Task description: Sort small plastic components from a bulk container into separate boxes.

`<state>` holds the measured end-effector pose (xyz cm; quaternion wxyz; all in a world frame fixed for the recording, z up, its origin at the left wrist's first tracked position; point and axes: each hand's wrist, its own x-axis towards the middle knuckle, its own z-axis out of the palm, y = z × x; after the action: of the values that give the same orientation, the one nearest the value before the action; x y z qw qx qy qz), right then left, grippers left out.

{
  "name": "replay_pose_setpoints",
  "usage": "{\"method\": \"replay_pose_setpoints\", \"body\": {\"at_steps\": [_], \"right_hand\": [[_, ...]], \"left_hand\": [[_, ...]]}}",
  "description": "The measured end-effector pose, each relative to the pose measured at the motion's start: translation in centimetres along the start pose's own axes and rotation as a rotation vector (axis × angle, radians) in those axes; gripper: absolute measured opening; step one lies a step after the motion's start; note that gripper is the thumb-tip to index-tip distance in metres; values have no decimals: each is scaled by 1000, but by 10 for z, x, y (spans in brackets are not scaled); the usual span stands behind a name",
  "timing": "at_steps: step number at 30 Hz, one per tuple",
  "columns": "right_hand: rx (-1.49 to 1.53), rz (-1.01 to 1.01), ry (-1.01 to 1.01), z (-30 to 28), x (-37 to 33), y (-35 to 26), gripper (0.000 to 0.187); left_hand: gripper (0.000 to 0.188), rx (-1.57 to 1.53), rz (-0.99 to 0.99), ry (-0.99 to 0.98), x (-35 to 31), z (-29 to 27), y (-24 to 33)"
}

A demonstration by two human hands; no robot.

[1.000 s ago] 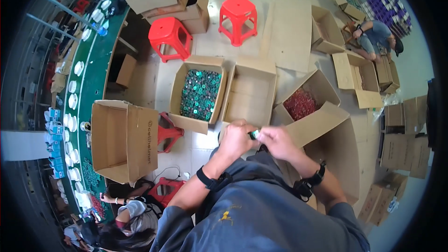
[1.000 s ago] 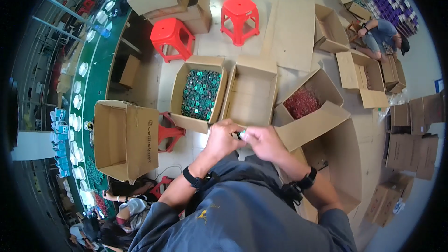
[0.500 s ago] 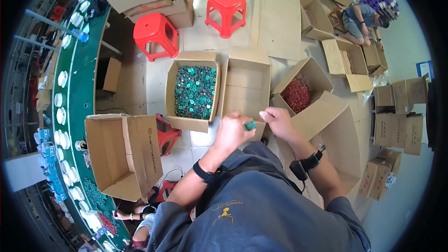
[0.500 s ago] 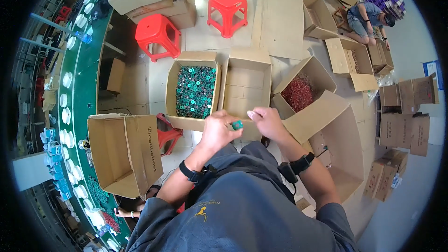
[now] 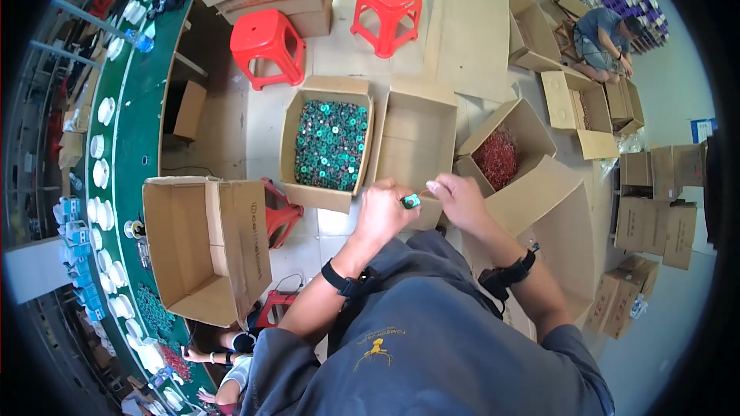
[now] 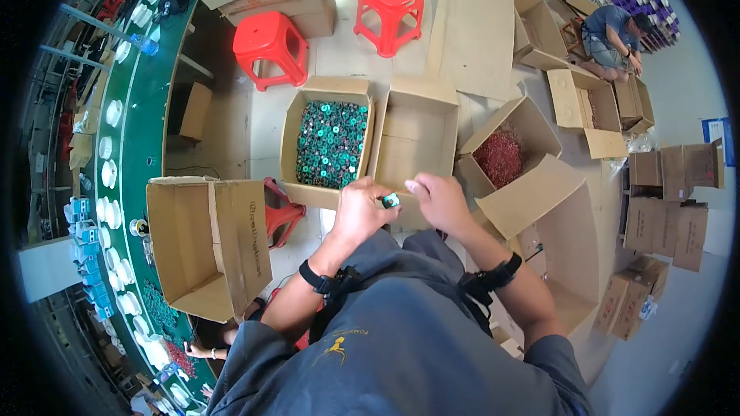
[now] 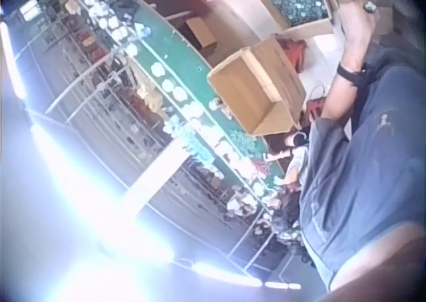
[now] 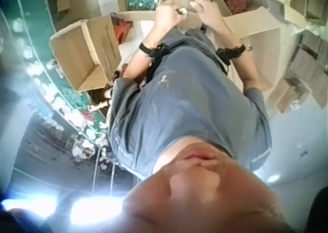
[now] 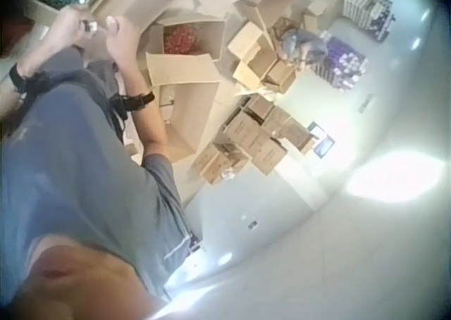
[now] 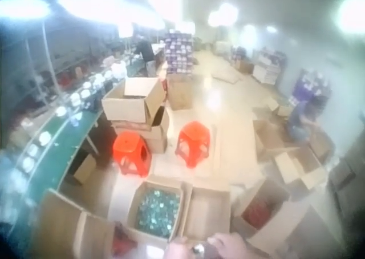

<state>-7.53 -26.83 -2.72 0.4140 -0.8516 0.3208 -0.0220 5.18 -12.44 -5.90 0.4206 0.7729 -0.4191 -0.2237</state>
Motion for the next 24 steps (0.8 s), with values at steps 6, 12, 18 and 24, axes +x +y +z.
{"method": "replay_pose_setpoints", "body": {"at_steps": [6,12,18,24], "right_hand": [[128,-159,-177,6,-10,-29,19],[177,-290,-93,15,-12,-30,27],[38,-224,64,6,18,-4,24],[101,-71,-41,2,11,-9,19]], "left_hand": [[30,60,2,13,-2,-6,-4],[24,90,106,88,-3,-2,-3],[30,27,9,75,4,-16,-4],[40,67,68,128,-1,-15,-6]]}}
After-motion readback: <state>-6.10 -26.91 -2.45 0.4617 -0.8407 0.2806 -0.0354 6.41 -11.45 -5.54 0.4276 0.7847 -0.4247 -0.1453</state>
